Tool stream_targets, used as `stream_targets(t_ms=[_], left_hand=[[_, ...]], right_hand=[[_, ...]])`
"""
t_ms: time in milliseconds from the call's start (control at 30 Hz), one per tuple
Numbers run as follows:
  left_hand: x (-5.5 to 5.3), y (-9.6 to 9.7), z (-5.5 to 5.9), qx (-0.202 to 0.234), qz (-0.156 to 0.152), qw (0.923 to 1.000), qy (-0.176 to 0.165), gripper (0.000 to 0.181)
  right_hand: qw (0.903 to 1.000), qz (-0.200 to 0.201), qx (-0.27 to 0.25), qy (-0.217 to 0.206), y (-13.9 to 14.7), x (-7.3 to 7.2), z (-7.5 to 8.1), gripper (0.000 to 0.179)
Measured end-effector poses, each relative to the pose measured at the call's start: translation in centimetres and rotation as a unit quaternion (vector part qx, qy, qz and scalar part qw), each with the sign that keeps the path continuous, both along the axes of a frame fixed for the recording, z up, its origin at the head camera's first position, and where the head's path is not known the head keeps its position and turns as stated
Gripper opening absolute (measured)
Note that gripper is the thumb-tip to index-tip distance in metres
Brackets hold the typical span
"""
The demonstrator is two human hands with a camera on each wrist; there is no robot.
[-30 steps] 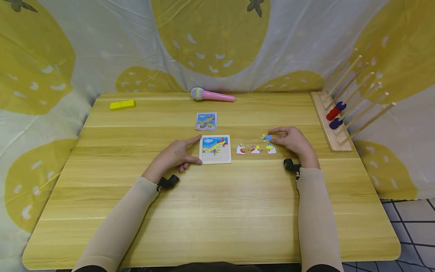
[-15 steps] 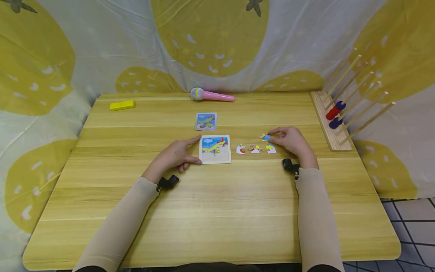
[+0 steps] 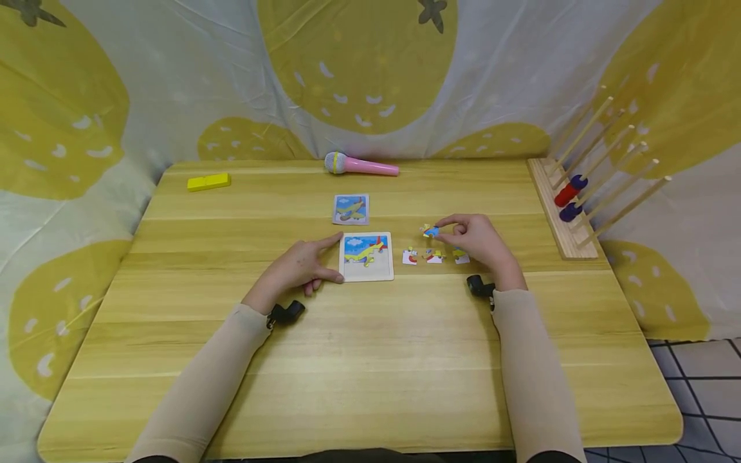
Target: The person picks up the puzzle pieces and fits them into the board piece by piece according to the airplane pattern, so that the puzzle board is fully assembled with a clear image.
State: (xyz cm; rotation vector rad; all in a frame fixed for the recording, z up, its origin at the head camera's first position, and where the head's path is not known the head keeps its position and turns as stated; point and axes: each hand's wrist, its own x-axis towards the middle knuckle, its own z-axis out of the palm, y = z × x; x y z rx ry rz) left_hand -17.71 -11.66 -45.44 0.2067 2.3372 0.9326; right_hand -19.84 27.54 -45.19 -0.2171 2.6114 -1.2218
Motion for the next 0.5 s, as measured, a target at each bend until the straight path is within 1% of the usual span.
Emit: stream_targets(t_ms=[100, 300, 400, 500], left_hand=[[0.1, 0.1, 0.1, 0.002, -0.001, 1.0, 0.001, 0.104], [0.1, 0.1, 0.1, -0.003, -0.003, 1.0, 0.003, 0.103], [0.0, 0.1, 0.0, -0.006, -0.002, 1.0, 0.003, 0.104], [0.0, 0.1, 0.0, -0.009, -0.002, 0.9999, 0.004, 0.104]], right_hand=[[0.9994, 0.029, 0.004, 0.016, -1.9, 0.2, 0.2, 0.037], [0.9945, 0.092, 0.03, 0.041, -6.0, 0.8, -0.4, 0.025], [0.9913, 0.113, 0.042, 0.052, -7.8, 1.1, -0.5, 0.023], [0.9891, 0.122, 0.053, 0.063, -8.9, 1.3, -0.6, 0.024]])
